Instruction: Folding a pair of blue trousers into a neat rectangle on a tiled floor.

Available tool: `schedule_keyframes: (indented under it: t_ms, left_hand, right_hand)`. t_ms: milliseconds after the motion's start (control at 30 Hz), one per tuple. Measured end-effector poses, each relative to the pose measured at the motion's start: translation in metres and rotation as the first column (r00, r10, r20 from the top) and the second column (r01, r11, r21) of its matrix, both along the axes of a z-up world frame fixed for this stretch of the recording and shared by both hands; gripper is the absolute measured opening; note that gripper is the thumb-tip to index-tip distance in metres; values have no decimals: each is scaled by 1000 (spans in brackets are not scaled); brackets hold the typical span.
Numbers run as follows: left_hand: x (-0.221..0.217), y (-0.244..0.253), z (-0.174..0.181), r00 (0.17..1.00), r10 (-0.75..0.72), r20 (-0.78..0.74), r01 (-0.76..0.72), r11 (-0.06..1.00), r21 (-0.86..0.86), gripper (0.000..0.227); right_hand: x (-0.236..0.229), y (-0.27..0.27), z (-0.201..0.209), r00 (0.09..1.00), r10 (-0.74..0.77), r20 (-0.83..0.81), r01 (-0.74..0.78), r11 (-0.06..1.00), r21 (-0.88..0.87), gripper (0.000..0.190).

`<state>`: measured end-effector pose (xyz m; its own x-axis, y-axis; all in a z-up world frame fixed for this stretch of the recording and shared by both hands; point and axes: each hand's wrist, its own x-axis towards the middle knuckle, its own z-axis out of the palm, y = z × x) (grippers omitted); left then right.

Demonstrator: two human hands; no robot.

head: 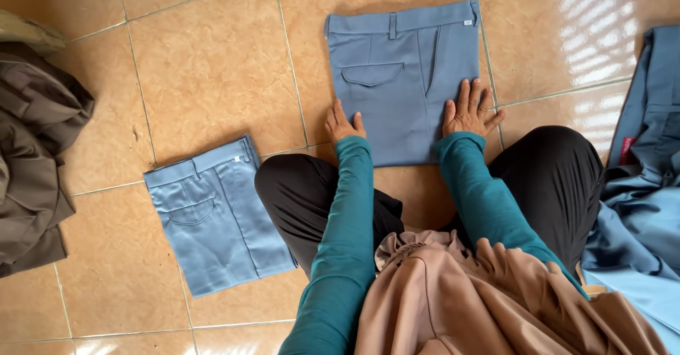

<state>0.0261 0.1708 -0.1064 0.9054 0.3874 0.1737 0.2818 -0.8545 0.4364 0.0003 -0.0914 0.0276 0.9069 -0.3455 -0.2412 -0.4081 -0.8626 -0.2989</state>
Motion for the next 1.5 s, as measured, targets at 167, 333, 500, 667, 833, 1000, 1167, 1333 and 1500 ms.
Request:
schedule_keyframes:
  t_ms: [167, 333, 500, 667, 833, 1000, 1167, 1333, 1500]
  left_hand:
    - [53, 16, -27, 908, 107, -405, -227, 938, -261, 114]
    - [72, 3, 6, 730, 65, -680, -428, 820, -380, 123]
    - [66, -2, -5, 748, 41, -663, -297, 913, -279, 87]
    - [56, -9, 63, 749, 12, -662, -284, 909, -305, 80]
    - [68, 11, 74, 688, -77, -722, -308, 869, -386, 82]
    - [89, 48, 112, 588, -264, -765, -293, 812, -505, 102]
    - [104, 88, 162, 603, -252, -757, -326, 788, -522, 104]
    - [112, 179, 187, 706, -193, -681, -346, 745, -570, 107]
    - [65, 284, 227, 932, 123, -342, -323, 714, -622, 78]
  right_hand:
    - [28, -28, -41, 995, -86, 54, 87, 996, -13, 80]
    - [62, -66, -99, 972, -233, 38, 220, 950, 222, 111]
    - [71, -79, -131, 971, -236, -33, 239, 961, 137, 63]
    - [59, -66, -84, 976, -217, -17, 215, 951, 224, 55]
    - [50, -47, -38, 960, -269, -74, 269, 823, 501, 68]
    - [55, -14, -1, 934, -325, -145, 329, 635, 699, 81]
    - [72, 25, 19, 942, -306, -135, 296, 575, 763, 77]
    - [105, 83, 6, 982, -157, -101, 174, 571, 802, 73]
    - [86, 195, 89, 999, -8, -54, 54, 279, 959, 39]
